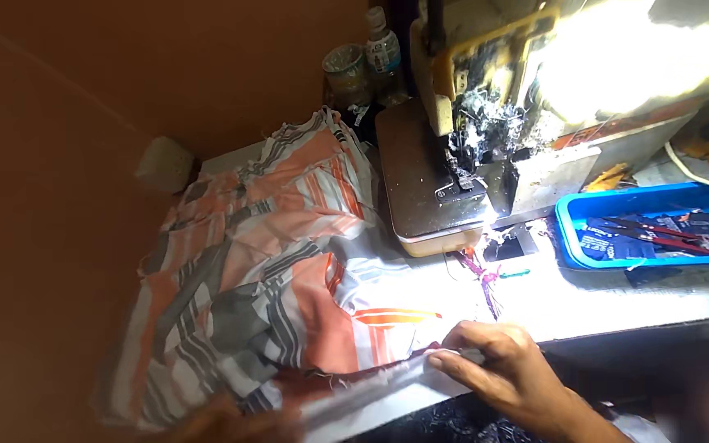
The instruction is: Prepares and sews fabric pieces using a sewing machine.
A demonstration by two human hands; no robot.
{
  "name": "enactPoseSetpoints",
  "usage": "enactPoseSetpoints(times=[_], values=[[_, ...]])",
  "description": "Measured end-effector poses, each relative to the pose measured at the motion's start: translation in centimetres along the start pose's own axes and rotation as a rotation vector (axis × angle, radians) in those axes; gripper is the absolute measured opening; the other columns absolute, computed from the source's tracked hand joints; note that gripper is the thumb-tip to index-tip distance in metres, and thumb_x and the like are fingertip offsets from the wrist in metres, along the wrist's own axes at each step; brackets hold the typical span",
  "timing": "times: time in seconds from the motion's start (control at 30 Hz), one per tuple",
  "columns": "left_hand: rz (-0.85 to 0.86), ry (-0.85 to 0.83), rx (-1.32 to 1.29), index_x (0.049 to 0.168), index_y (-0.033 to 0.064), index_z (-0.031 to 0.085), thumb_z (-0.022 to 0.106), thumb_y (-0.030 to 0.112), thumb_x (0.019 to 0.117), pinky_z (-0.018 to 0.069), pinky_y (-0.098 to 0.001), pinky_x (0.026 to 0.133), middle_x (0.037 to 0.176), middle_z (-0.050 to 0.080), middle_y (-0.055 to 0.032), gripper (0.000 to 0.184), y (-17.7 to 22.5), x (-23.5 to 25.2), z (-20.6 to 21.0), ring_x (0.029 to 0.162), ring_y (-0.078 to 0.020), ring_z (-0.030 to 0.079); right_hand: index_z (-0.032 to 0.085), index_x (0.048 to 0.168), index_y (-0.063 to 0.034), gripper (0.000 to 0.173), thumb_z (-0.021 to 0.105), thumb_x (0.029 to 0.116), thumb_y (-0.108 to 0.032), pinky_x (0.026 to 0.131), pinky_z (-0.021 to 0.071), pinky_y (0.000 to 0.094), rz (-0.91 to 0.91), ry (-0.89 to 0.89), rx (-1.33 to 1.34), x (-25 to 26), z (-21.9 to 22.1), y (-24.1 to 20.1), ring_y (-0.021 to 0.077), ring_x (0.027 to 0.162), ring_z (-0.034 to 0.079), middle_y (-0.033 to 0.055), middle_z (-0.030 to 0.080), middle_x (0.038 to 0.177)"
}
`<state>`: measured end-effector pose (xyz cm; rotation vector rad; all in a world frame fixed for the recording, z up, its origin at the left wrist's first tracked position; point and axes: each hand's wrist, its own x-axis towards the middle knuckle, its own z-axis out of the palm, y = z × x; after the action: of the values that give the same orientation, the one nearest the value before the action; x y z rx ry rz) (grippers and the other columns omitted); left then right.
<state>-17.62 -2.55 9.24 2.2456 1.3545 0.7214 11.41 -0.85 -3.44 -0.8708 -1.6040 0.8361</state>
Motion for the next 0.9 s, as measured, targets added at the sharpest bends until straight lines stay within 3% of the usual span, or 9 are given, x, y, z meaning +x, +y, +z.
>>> enactPoseSetpoints(times=[0.1, 0.2, 0.27, 0.33, 0.4, 0.53, 0.63, 0.7, 0.9], values=[[0.002, -0.015, 0.269, 0.099, 0.0019, 0.077, 0.065, 0.033, 0.0997, 0.0467, -0.0207, 0.078, 0.094, 0.067, -0.0138, 0.034, -1.3, 5.2, -2.3, 0.088, -0.0072, 0.058, 0.065, 0.083, -0.0029, 0.024, 0.059, 0.0981, -0.02, 0.057, 0.0428, 0.0184, 0.072, 0.005, -0.158, 1.8, 2.1, -1.3, 0.0086, 0.065, 0.054, 0.0072, 0.056, 0.075], [0.031, -0.034, 0.345, 0.096, 0.0087, 0.077, 0.06, 0.044, 0.0949, 0.0529, -0.0397, 0.088, 0.115, 0.067, -0.0081, 0.039, -5.8, 10.8, -1.8, 0.106, -0.0169, 0.063, 0.068, 0.085, -0.0022, 0.018, 0.06, 0.0943, -0.016, 0.056, 0.0491, 0.0277, 0.092, 0.015, -0.267, 3.4, 3.9, -1.3, 0.0183, 0.071, 0.062, 0.0145, 0.061, 0.092], [0.007, -0.162, 0.322, 0.096, 0.0029, 0.076, 0.067, 0.03, 0.092, 0.0501, -0.0557, 0.093, 0.119, 0.067, -0.0164, 0.029, -7.6, 13.5, -0.5, 0.113, -0.0317, 0.063, 0.068, 0.085, -0.0006, 0.015, 0.063, 0.0912, -0.013, 0.054, 0.0528, 0.0332, 0.09, 0.048, -0.324, 3.8, 4.9, -0.5, 0.0229, 0.072, 0.067, 0.0189, 0.066, 0.104], [-0.189, -0.352, 0.323, 0.101, -0.0042, 0.075, 0.072, 0.015, 0.0942, 0.0451, -0.0616, 0.098, 0.116, 0.067, -0.0243, 0.02, -7.3, 15.1, 1.6, 0.115, -0.0407, 0.061, 0.068, 0.085, 0.0021, 0.014, 0.064, 0.0903, -0.01, 0.055, 0.0545, 0.0371, 0.11, 0.047, -0.344, 3.7, 5.7, 0.5, 0.0261, 0.073, 0.069, 0.0208, 0.067, 0.107], [-0.321, -0.429, 0.324, 0.107, -0.0066, 0.073, 0.069, 0.013, 0.0974, 0.0435, -0.0601, 0.098, 0.111, 0.066, -0.0257, 0.022, -7.0, 15.3, 3.3, 0.111, -0.0414, 0.06, 0.068, 0.088, 0.0045, 0.015, 0.063, 0.0912, -0.009, 0.056, 0.0552, 0.0392, 0.128, 0.035, -0.343, 3.5, 6.0, 1.4, 0.0278, 0.072, 0.07, 0.0213, 0.067, 0.103], [-0.163, -0.048, 0.33, 0.095, -0.0035, 0.075, 0.075, 0.014, 0.091, 0.0502, -0.0562, 0.084, 0.098, 0.069, -0.0193, 0.019, -6.5, 12.6, 2.6, 0.094, -0.0332, 0.065, 0.067, 0.085, 0.0031, 0.017, 0.063, 0.0924, -0.011, 0.054, 0.0532, 0.0338, 0.088, 0.068, -0.344, 3.0, 5.8, 2.1, 0.0239, 0.067, 0.066, 0.0172, 0.063, 0.088], [-0.067, 0.251, 0.328, 0.089, 0.0069, 0.075, 0.076, 0.032, 0.0829, 0.0523, -0.0258, 0.074, 0.092, 0.069, -0.0025, 0.026, -4.5, 10.2, 0.8, 0.083, -0.006, 0.063, 0.067, 0.081, 0.0003, 0.018, 0.065, 0.0917, -0.014, 0.055, 0.0498, 0.0274, 0.021, 0.132, -0.321, 3.2, 5.2, 1.8, 0.0196, 0.066, 0.061, 0.0138, 0.058, 0.081], [-0.043, 0.346, 0.228, 0.086, 0.0042, 0.074, 0.08, 0.03, 0.0796, 0.049, -0.0126, 0.074, 0.092, 0.067, 0.0001, 0.027, -3.0, 8.9, -0.2, 0.084, 0.0029, 0.06, 0.066, 0.081, -0.0023, 0.017, 0.065, 0.0919, -0.015, 0.062, 0.0472, 0.0203, -0.071, 0.192, -0.3, 3.4, 4.6, 1.2, 0.0152, 0.072, 0.057, 0.0113, 0.056, 0.081], [0.035, 0.425, 0.027, 0.079, 0.0148, 0.069, 0.087, 0.022, 0.0741, 0.0482, -0.0083, 0.076, 0.089, 0.063, 0.0143, 0.02, -1.1, 7.0, -1.3, 0.087, 0.0089, 0.058, 0.06, 0.075, -0.0023, 0.013, 0.068, 0.0842, -0.006, 0.07, 0.0431, 0.0139, -0.179, 0.291, -0.257, 4.3, 2.9, -0.8, 0.011, 0.08, 0.054, 0.0108, 0.055, 0.081]])
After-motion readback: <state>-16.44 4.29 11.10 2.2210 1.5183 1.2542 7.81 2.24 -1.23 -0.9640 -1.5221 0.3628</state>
